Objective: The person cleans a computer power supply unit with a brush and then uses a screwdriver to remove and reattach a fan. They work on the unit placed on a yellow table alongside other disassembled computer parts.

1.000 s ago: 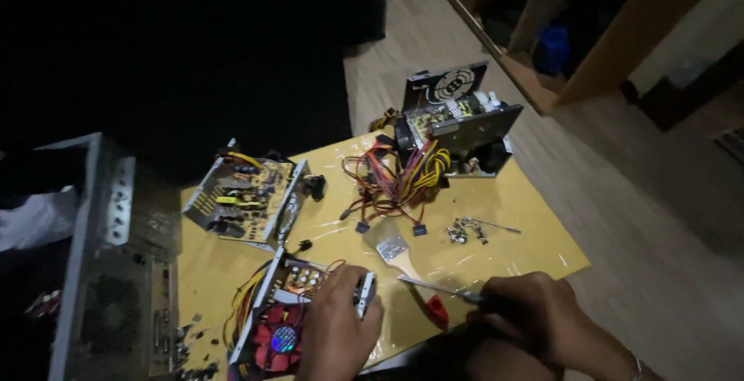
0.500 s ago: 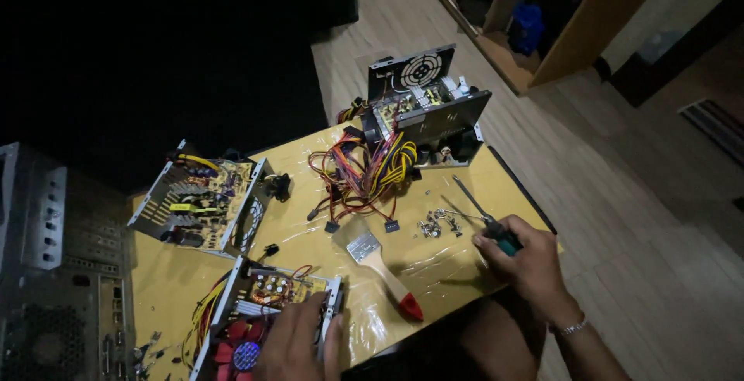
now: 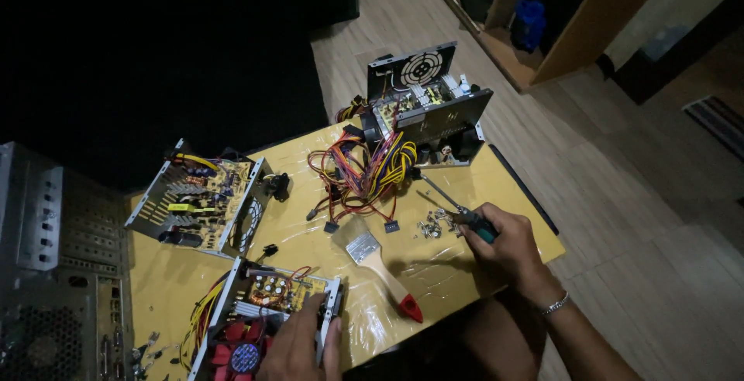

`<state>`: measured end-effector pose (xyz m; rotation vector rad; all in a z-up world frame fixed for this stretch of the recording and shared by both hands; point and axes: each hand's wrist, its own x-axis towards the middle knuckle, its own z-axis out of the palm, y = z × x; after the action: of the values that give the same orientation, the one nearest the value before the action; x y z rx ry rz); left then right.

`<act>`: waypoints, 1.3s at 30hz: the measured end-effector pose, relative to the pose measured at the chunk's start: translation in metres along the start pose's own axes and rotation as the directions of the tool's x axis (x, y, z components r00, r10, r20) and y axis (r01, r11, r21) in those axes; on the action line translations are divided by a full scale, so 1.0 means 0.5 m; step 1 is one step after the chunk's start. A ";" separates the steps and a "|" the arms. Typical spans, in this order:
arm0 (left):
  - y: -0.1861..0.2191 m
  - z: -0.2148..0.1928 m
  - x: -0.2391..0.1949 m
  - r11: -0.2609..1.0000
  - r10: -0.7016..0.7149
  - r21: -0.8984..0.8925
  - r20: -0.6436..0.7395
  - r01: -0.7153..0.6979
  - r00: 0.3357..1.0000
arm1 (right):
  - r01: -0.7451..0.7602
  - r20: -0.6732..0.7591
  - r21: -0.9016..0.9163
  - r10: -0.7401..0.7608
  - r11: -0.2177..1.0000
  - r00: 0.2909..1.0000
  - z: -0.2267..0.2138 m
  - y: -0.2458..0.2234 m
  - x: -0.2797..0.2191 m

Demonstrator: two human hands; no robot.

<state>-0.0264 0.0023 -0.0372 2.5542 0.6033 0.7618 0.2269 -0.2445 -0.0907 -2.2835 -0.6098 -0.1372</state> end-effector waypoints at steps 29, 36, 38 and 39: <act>0.011 -0.017 0.009 0.998 0.047 -0.028 -0.034 -0.048 0.998 | 0.160 0.213 -0.204 -0.115 0.966 0.970 -0.006 -0.046 0.030; -0.006 -0.012 -0.004 0.992 0.065 0.113 -0.011 -0.063 0.998 | 0.146 -0.092 0.026 -0.143 0.989 0.985 -0.024 -0.082 -0.009; 0.001 -0.017 0.002 0.996 0.087 0.013 0.039 -0.087 0.995 | -0.438 0.069 0.325 0.441 0.838 0.895 -0.062 -0.184 -0.026; 0.025 -0.020 0.008 0.996 0.086 0.014 0.039 -0.086 0.996 | -0.438 0.070 0.325 0.440 0.838 0.895 -0.064 -0.222 -0.041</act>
<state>-0.0256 -0.0034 -0.0215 2.6175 0.4915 0.7375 0.1600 -0.2079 -0.0017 -2.0260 -0.0763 0.1718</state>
